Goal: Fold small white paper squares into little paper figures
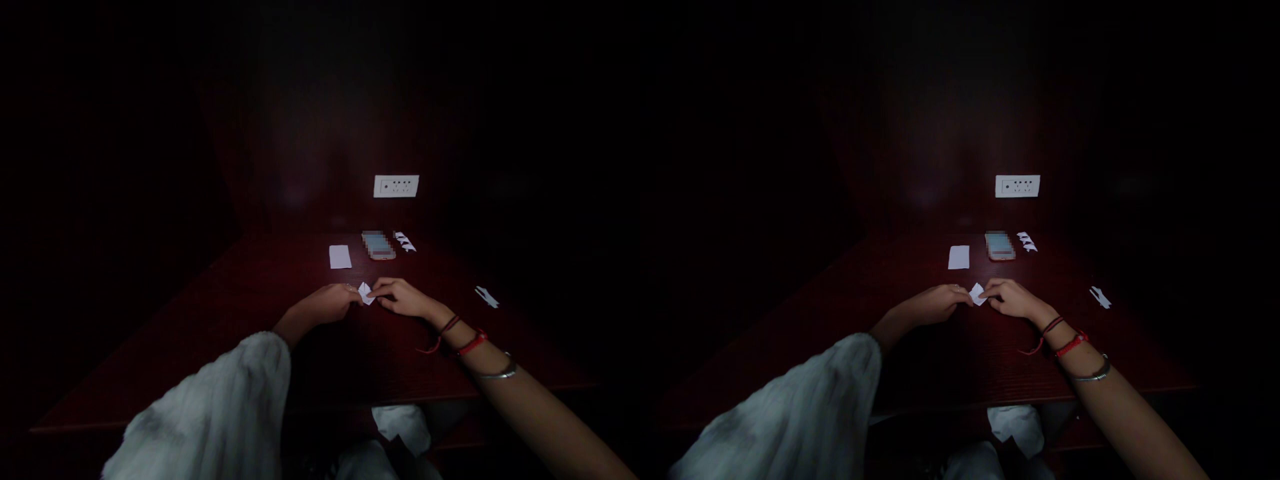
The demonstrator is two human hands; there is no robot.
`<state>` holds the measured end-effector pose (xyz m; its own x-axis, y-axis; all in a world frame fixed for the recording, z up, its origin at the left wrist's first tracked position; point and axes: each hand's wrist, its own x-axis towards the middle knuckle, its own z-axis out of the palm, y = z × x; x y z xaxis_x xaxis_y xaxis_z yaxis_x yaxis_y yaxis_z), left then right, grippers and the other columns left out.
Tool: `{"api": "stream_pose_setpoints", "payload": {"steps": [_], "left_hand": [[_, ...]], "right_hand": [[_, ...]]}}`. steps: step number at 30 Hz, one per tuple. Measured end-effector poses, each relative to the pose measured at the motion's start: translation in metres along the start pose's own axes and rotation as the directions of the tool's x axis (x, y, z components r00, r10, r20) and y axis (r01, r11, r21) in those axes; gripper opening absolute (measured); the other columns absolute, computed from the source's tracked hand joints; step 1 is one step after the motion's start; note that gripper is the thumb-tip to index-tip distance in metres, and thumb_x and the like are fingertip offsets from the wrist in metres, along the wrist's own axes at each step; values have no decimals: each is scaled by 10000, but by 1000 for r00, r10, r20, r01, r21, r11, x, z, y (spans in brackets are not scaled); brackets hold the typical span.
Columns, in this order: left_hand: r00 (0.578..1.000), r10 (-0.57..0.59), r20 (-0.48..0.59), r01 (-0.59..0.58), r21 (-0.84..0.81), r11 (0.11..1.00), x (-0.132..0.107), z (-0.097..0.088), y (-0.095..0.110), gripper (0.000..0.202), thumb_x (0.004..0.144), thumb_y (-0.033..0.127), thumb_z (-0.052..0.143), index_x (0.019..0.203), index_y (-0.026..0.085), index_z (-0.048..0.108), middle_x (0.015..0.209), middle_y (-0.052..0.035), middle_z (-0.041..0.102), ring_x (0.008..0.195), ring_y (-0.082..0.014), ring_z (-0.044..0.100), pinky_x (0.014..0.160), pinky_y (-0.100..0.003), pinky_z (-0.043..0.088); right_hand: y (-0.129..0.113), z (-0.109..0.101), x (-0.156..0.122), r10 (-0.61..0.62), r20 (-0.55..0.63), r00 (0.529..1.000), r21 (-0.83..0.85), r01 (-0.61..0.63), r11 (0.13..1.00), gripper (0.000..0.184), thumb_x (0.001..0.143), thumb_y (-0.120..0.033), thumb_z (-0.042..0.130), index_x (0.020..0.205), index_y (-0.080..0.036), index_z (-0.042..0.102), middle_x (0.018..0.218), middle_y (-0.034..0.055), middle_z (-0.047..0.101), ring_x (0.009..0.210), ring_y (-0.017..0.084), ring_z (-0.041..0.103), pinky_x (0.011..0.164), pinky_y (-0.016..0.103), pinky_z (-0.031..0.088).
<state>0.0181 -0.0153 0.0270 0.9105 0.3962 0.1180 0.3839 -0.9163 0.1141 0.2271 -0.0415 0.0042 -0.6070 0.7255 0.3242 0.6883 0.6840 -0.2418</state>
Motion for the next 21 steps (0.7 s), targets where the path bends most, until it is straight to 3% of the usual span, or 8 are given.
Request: {"api": "stream_pose_setpoints", "payload": {"steps": [5,10,16,21], "left_hand": [[998,40,-45,-40,-9,999,4,6,-4,347,691,24,330,902,213,530,953,10,526,896,-111,462,811,-225,344],[984,-42,-172,36,-38,999,8,9,-8,327,698,13,301,876,174,521,897,-7,524,852,-98,468,791,-210,355],[994,65,-92,-66,-13,998,7,10,-11,373,693,21,353,946,224,537,1039,20,503,1001,-96,402,915,-251,264],[991,112,-67,-113,-16,993,7,13,-15,389,686,16,372,977,224,526,1179,17,406,1101,-98,322,947,-258,230]], "right_hand": [[1,1,-2,-3,-22,1000,35,4,999,327,696,-109,430,988,-189,554,881,37,546,785,114,505,742,240,390],[-1,0,-2,-13,-3,1000,8,13,1000,296,701,-121,431,938,-211,584,887,30,546,791,119,510,747,248,389],[-3,-2,-2,-8,-6,1000,13,8,1000,272,701,-136,448,920,-206,593,892,31,548,792,118,513,753,246,387],[-1,-1,-3,-13,-31,999,40,14,999,233,705,-160,462,892,-184,600,867,33,565,770,112,519,735,238,392]]}}
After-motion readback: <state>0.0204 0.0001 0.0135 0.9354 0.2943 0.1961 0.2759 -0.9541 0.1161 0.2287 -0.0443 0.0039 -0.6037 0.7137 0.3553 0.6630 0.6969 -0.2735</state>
